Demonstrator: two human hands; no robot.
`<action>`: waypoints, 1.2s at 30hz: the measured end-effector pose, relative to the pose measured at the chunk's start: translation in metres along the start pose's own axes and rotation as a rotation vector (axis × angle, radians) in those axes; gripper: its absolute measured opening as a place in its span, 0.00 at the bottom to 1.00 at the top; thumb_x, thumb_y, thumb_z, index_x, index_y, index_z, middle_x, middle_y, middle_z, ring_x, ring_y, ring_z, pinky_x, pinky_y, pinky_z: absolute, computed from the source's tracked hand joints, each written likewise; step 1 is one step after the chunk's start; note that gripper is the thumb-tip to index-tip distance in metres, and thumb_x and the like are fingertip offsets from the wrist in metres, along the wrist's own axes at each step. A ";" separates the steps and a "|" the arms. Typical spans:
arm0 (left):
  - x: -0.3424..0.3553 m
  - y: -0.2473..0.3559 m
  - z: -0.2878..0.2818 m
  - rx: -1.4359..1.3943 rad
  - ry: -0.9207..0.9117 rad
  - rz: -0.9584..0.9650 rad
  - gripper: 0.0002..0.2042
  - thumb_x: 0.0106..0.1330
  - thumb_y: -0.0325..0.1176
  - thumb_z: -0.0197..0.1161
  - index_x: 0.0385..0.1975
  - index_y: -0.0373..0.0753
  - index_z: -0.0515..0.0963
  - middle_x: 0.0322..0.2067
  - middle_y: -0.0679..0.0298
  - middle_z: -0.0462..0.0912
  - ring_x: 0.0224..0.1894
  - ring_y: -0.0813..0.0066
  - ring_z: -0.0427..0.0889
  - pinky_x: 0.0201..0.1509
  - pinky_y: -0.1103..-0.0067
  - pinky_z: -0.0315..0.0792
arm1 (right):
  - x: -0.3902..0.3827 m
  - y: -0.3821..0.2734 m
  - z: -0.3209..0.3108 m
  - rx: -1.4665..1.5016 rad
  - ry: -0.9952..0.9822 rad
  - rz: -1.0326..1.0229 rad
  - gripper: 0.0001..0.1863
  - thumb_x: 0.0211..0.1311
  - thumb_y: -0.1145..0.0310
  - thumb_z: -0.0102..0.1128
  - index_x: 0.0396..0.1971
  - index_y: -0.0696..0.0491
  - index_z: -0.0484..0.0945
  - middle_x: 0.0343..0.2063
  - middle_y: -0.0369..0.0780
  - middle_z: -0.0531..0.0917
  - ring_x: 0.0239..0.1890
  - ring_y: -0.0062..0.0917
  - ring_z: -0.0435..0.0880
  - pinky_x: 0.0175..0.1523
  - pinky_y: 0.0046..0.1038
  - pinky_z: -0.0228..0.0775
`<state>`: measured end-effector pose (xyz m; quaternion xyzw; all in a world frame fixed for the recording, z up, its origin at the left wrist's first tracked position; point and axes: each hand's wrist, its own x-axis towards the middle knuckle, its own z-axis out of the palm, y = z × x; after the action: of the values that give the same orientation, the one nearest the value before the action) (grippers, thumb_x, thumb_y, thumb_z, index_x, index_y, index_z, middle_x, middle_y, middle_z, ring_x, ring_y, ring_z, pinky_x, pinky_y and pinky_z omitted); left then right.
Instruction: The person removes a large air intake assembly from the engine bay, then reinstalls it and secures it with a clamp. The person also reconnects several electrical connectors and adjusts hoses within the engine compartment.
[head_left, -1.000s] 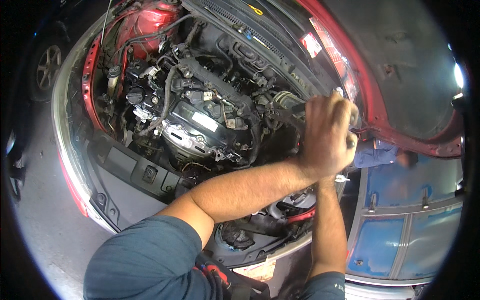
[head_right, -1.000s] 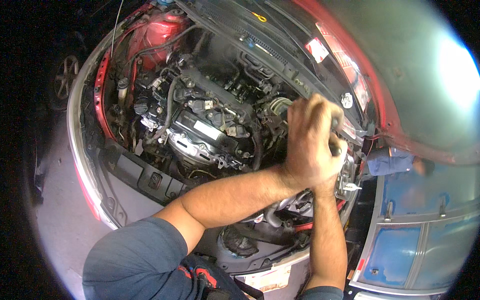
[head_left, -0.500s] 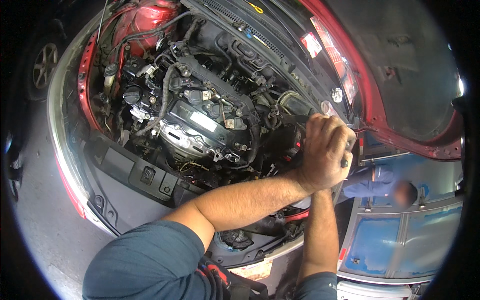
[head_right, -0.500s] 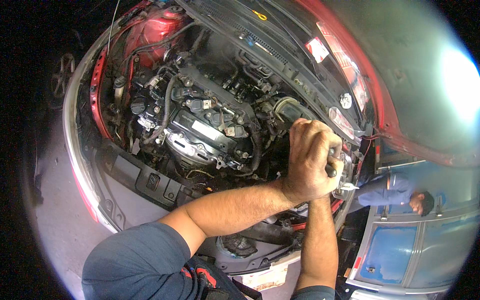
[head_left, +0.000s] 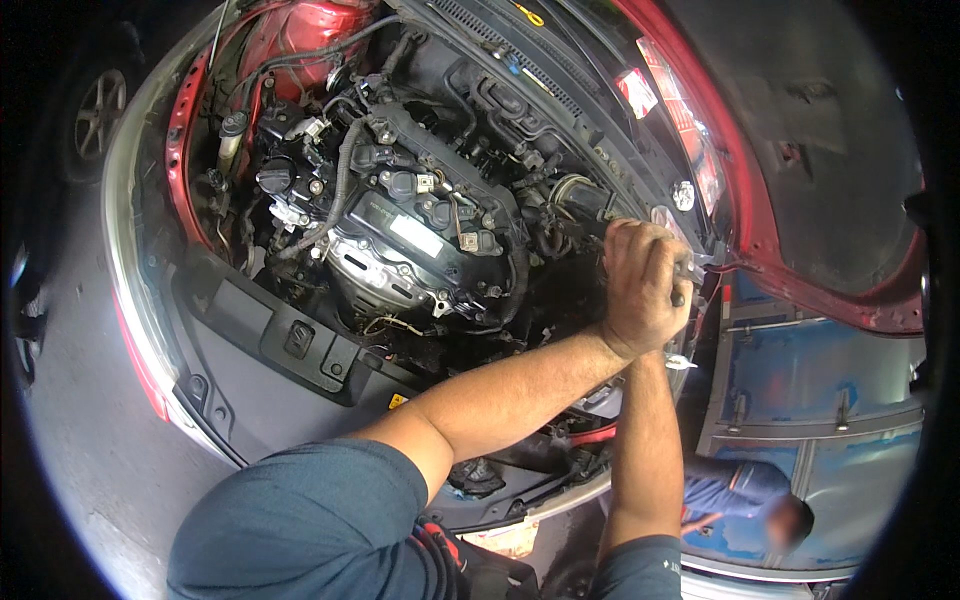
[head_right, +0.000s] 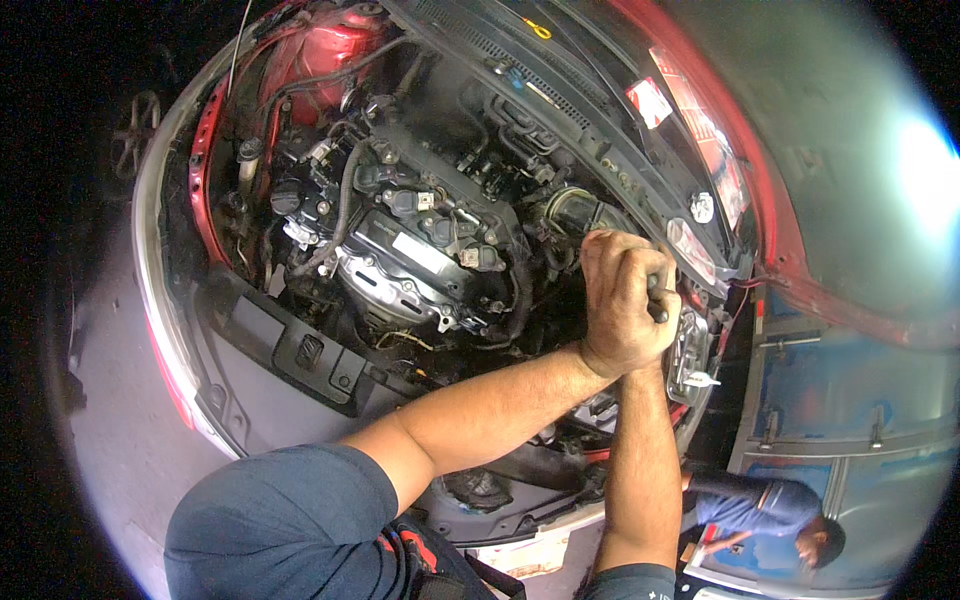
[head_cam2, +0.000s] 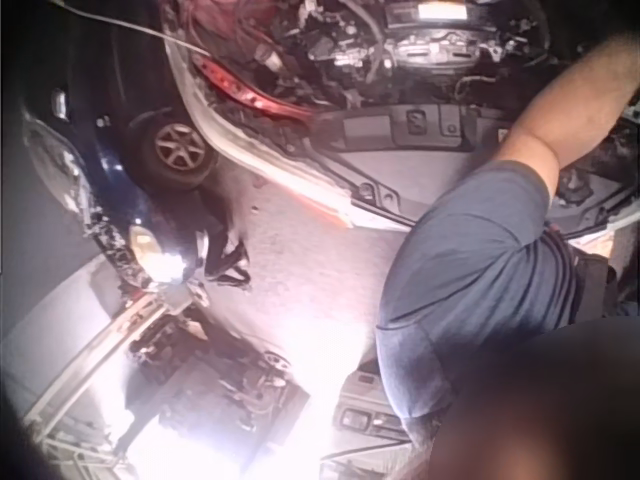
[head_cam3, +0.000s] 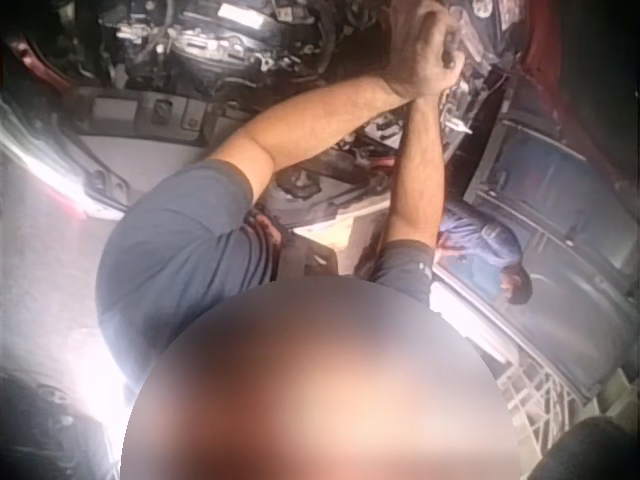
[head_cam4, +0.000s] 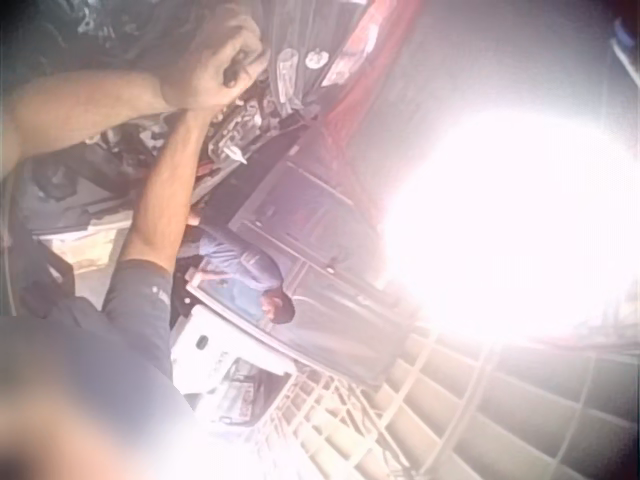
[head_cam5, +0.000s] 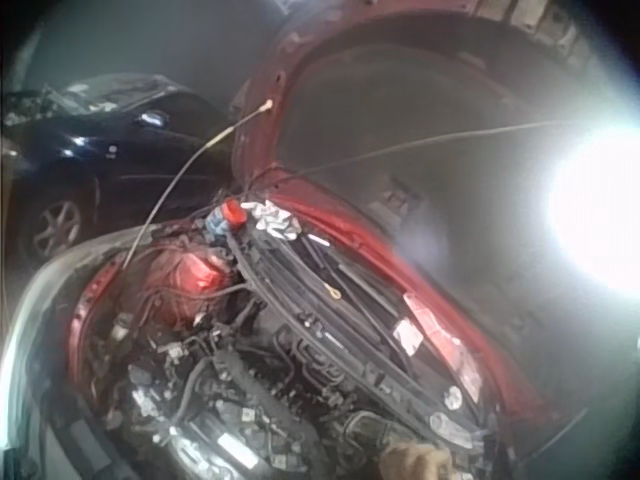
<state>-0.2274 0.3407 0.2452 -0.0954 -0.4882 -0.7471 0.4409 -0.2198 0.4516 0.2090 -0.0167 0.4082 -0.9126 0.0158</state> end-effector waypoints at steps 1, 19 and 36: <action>-0.002 0.001 0.001 -0.016 -0.030 0.001 0.16 0.42 0.24 0.62 0.34 0.40 0.71 0.37 0.57 0.71 0.44 0.54 0.71 0.58 0.56 0.62 | -0.003 0.001 0.002 -0.125 0.022 -0.061 0.14 0.70 0.71 0.50 0.53 0.53 0.65 0.42 0.38 0.73 0.43 0.23 0.75 0.50 0.27 0.72; 0.004 -0.021 -0.002 -0.065 -0.204 0.060 0.16 0.42 0.25 0.63 0.33 0.42 0.71 0.33 0.61 0.71 0.41 0.56 0.71 0.51 0.60 0.62 | -0.078 -0.061 0.107 -0.732 0.633 0.103 0.36 0.71 0.38 0.49 0.58 0.58 0.74 0.45 0.45 0.84 0.49 0.30 0.83 0.54 0.35 0.75; -0.046 0.013 0.016 -0.270 -0.323 0.233 0.14 0.46 0.28 0.67 0.35 0.41 0.78 0.37 0.60 0.77 0.42 0.58 0.76 0.50 0.62 0.67 | 0.003 -0.102 0.163 -1.107 0.630 0.993 0.11 0.68 0.60 0.60 0.35 0.52 0.82 0.30 0.36 0.85 0.30 0.21 0.85 0.32 0.21 0.78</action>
<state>-0.1950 0.3781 0.2348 -0.3273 -0.4339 -0.7248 0.4234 -0.2175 0.3981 0.3931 0.4192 0.7460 -0.4265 0.2929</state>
